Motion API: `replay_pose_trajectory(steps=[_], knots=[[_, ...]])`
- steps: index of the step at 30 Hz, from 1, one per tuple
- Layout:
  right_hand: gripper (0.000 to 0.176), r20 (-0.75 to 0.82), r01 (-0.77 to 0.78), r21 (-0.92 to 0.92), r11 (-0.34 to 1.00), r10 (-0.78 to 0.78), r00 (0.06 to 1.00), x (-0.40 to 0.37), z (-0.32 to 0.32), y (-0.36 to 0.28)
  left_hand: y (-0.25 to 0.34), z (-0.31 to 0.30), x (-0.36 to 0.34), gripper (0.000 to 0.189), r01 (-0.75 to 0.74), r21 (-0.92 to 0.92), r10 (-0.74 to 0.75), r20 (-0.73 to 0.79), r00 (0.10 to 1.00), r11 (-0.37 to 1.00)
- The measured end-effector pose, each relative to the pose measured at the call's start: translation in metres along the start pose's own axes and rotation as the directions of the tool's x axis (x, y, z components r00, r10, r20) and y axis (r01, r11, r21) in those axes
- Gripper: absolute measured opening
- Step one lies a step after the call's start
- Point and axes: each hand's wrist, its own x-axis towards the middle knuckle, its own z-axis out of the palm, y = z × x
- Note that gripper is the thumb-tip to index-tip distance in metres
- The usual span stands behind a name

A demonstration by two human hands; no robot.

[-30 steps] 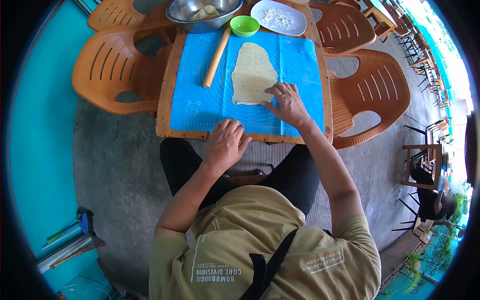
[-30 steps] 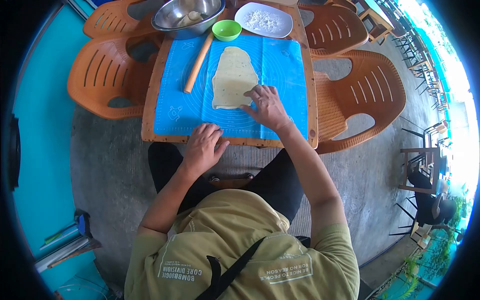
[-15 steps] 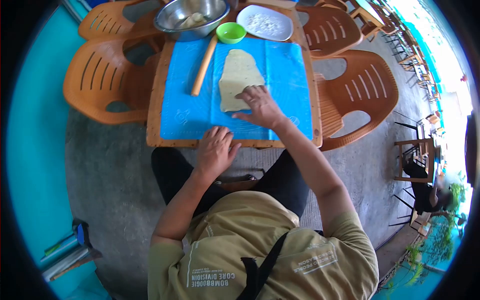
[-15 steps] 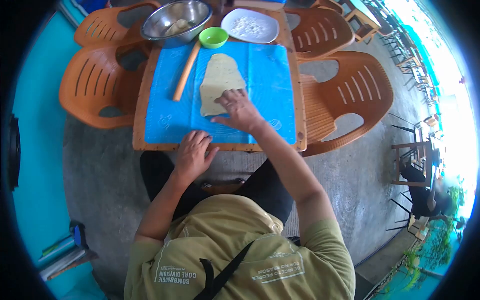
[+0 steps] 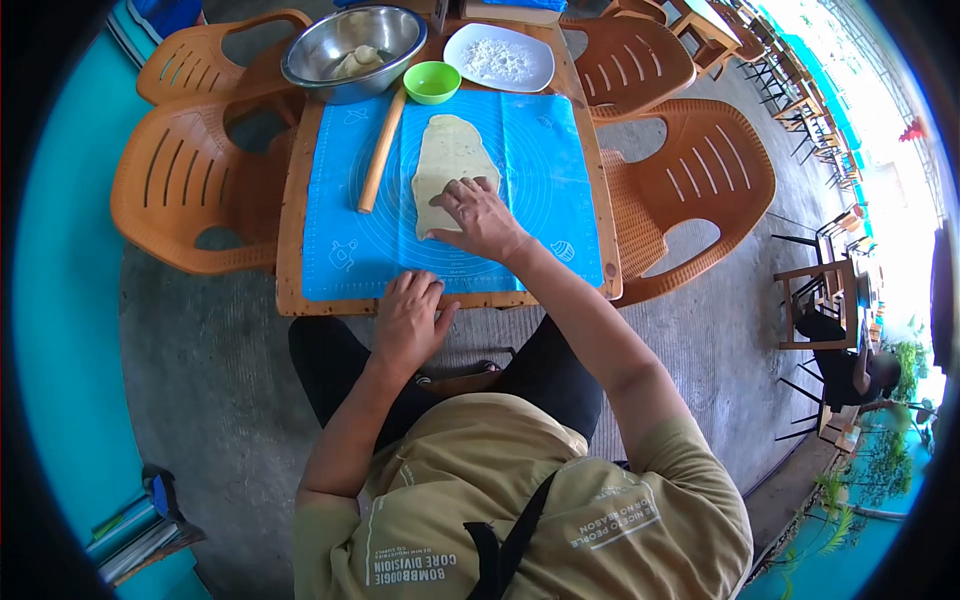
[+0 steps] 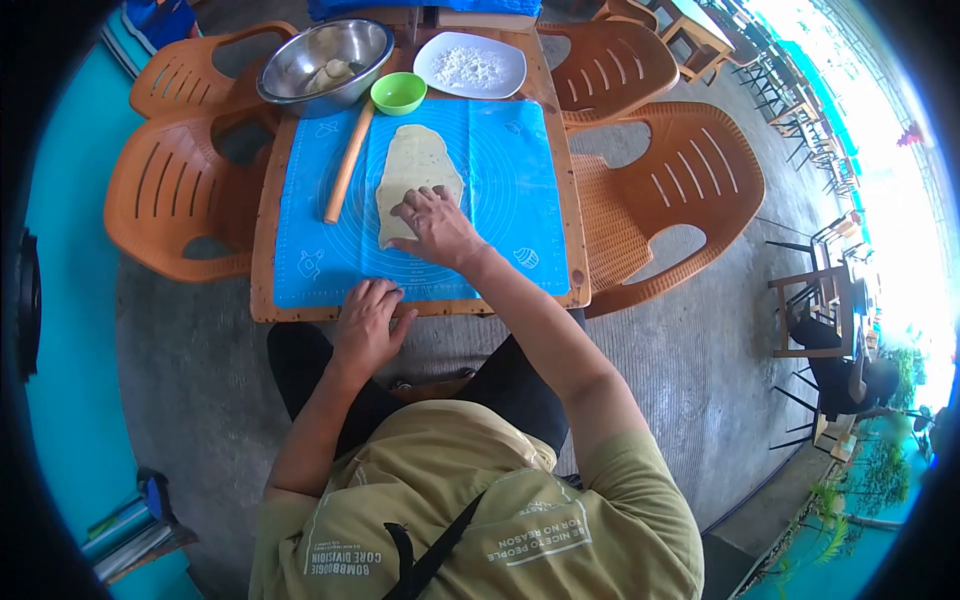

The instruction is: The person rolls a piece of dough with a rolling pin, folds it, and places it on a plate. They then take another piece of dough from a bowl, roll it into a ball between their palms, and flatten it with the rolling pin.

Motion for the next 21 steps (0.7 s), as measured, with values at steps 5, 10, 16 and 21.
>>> replay_pose_trajectory(steps=[5, 10, 16, 21], knots=[[0.053, -0.001, 0.018, 0.053, 0.998, -0.018, 1.000, 0.003, -0.006, -0.005, -0.001, -0.001, -0.001, 0.036, -0.035, 0.019, 0.035, -0.031, 0.999, 0.999], [0.057, 0.004, 0.049, 0.039, 0.998, -0.049, 0.999, 0.008, 0.007, 0.001, -0.004, 0.002, -0.001, 0.036, -0.031, 0.039, 0.031, -0.016, 0.999, 0.999], [0.052, -0.023, -0.006, 0.040, 0.999, 0.007, 1.000, 0.016, 0.003, 0.002, -0.004, 0.003, -0.002, 0.035, -0.020, 0.025, 0.021, -0.014, 1.000, 0.999], [0.053, -0.001, 0.061, 0.005, 0.998, -0.061, 0.998, 0.016, 0.004, -0.003, -0.003, 0.001, -0.001, 0.036, 0.002, 0.022, -0.003, 0.019, 1.000, 1.000]])
